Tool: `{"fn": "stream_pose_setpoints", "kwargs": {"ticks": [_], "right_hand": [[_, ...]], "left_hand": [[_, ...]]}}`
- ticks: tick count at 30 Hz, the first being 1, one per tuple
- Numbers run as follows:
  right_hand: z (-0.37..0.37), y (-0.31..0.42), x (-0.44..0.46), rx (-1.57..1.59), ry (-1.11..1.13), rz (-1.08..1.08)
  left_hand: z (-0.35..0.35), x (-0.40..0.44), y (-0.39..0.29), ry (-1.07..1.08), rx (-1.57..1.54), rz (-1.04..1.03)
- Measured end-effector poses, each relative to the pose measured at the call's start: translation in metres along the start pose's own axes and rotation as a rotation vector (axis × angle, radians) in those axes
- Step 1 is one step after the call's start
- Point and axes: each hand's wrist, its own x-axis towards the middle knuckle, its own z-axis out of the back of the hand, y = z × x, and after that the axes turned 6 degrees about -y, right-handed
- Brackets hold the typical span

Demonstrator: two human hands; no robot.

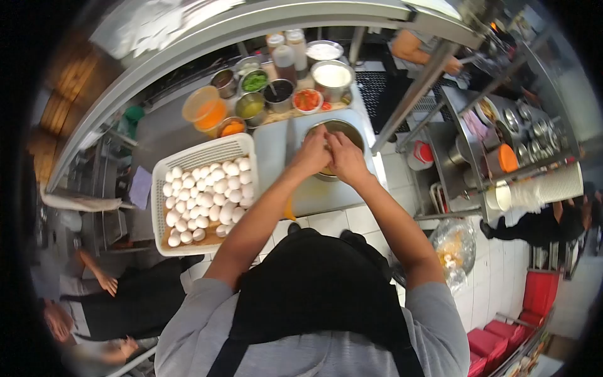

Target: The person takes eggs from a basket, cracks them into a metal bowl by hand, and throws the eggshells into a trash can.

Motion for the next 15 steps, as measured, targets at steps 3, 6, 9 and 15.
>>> {"fn": "stream_pose_setpoints", "kwargs": {"ticks": [3, 6, 9, 15], "right_hand": [[0.033, 0.000, -0.001, -0.020, -0.048, 0.121], [0.040, 0.007, 0.010, 0.076, -0.173, 0.238], [0.029, -0.003, 0.000, 0.573, -0.090, -0.337], [0.108, -0.039, -0.091, 0.812, -0.561, -0.649]], "left_hand": [[0.030, -0.015, -0.022, -0.109, 0.133, -0.277], [0.064, -0.013, -0.047, 0.143, -0.282, -0.099], [0.061, -0.015, -0.033, -0.102, -0.239, -0.147], [0.148, -0.080, 0.098, -0.589, 0.209, 0.061]]}}
